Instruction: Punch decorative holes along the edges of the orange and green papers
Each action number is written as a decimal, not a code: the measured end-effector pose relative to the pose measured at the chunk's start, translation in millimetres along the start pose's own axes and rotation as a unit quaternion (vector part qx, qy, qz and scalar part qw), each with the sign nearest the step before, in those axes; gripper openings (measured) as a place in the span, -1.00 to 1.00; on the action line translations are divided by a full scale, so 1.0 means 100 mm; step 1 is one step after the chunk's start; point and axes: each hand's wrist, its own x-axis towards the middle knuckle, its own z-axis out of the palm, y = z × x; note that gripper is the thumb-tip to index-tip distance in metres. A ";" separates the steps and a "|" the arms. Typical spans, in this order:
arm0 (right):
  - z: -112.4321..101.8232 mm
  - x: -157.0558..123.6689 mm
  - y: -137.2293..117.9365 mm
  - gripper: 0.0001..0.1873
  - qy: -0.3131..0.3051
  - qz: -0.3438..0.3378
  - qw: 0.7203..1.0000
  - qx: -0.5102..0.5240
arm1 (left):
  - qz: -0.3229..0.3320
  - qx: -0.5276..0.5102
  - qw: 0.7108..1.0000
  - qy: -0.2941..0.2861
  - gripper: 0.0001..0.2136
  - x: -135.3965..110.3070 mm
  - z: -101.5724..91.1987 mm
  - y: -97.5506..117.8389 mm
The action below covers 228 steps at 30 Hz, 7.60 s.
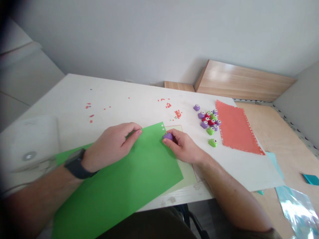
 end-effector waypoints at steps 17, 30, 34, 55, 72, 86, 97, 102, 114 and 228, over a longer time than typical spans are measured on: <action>0.09 0.02 0.03 -0.59 0.049 0.053 0.997 0.029 | 0.004 -0.004 1.000 -0.007 -0.74 -0.01 0.01 0.01; 0.09 0.05 0.02 -0.61 0.079 0.057 0.995 -0.001 | 0.000 -0.012 1.000 -0.014 -0.75 -0.01 0.02 0.01; 0.09 0.05 0.03 -0.61 0.063 0.068 0.995 0.028 | 0.001 -0.012 1.000 -0.013 -0.75 -0.01 0.02 0.00; -0.02 0.00 0.03 -0.69 -0.013 0.024 0.999 0.033 | -0.002 -0.013 1.000 -0.009 -0.76 0.00 0.01 -0.01; 0.03 0.02 0.00 -0.64 0.012 0.029 0.999 0.020 | 0.046 0.007 0.997 0.066 -0.80 -0.04 0.09 -0.01; 0.06 0.04 -0.06 -0.64 0.027 0.004 0.999 -0.025 | 0.178 0.124 0.975 0.048 -0.64 -0.14 0.25 0.18; 0.05 0.02 -0.07 -0.65 0.007 -0.020 1.000 -0.018 | 0.176 0.135 0.975 -0.001 -0.59 -0.14 0.31 0.20; 0.04 0.01 -0.06 -0.67 -0.010 -0.016 1.000 -0.025 | 0.169 0.145 0.975 -0.019 -0.56 -0.15 0.30 0.23; -0.02 -0.01 -0.05 -0.72 -0.035 -0.012 0.998 -0.051 | 0.177 0.136 0.974 -0.027 -0.54 -0.16 0.30 0.21; -0.10 0.02 -0.02 -0.54 0.075 0.120 0.983 0.114 | -0.029 -0.023 0.999 0.002 -0.78 -0.02 0.11 -0.02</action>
